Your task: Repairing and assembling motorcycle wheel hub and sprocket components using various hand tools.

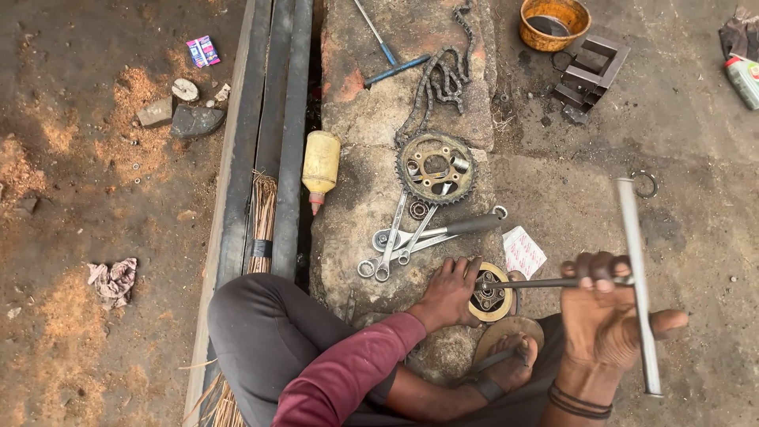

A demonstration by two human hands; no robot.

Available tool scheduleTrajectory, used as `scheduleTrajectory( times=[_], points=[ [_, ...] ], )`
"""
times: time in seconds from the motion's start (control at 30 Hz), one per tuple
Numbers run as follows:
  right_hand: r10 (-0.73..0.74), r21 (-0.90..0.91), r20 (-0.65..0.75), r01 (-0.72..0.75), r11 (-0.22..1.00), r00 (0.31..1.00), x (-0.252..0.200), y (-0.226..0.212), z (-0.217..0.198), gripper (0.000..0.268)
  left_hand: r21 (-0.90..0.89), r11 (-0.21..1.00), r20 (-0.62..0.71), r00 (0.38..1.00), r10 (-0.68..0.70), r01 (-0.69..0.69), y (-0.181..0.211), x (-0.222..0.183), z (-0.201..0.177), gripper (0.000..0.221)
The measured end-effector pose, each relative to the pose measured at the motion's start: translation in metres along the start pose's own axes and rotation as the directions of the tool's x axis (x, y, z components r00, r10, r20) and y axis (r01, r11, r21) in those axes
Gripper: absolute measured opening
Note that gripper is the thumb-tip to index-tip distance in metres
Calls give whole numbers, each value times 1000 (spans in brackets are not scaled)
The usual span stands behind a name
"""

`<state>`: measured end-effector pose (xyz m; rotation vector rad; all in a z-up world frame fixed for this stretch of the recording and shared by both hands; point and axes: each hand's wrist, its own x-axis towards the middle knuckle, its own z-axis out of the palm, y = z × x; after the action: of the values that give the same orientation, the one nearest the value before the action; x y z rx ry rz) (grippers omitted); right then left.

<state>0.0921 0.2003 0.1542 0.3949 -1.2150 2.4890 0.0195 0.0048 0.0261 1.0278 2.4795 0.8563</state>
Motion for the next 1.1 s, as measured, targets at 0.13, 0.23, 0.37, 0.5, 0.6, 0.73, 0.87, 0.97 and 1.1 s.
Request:
scheduleTrajectory(
  times=[0.13,0.23,0.37,0.5,0.6,0.73,0.87,0.97,1.1],
  points=[
    [-125,-21,-212,124,992,969,-1,-3,40,37,12,1000,-2,1000,-11,11,1,-3,0,138],
    [-238,-160,-277,199,967,931,-2,1,59,30,17,1000,-28,1000,-4,5,1,1,6,138],
    [-317,-270,-287,241,932,904,-1,15,95,32,24,1000,-46,999,6,-5,0,-3,7,137],
    [-413,-419,-369,248,873,833,3,25,126,39,-6,999,-91,995,35,-36,0,-4,4,137],
    [-530,-532,-433,268,803,729,11,29,117,42,-24,999,-77,997,29,-31,0,-1,1,139],
    [-718,-720,-546,197,666,431,15,27,92,41,-18,1000,-77,997,-14,13,2,1,13,140],
    [-726,-740,-542,169,652,423,4,26,95,33,14,1000,-96,995,-10,11,3,6,22,140],
    [-717,-712,-381,309,631,584,13,21,93,34,66,997,-14,999,-49,50,5,11,10,140],
    [-660,-816,-20,370,445,751,28,9,69,34,72,995,35,997,-70,67,7,7,1,137]
  ],
)
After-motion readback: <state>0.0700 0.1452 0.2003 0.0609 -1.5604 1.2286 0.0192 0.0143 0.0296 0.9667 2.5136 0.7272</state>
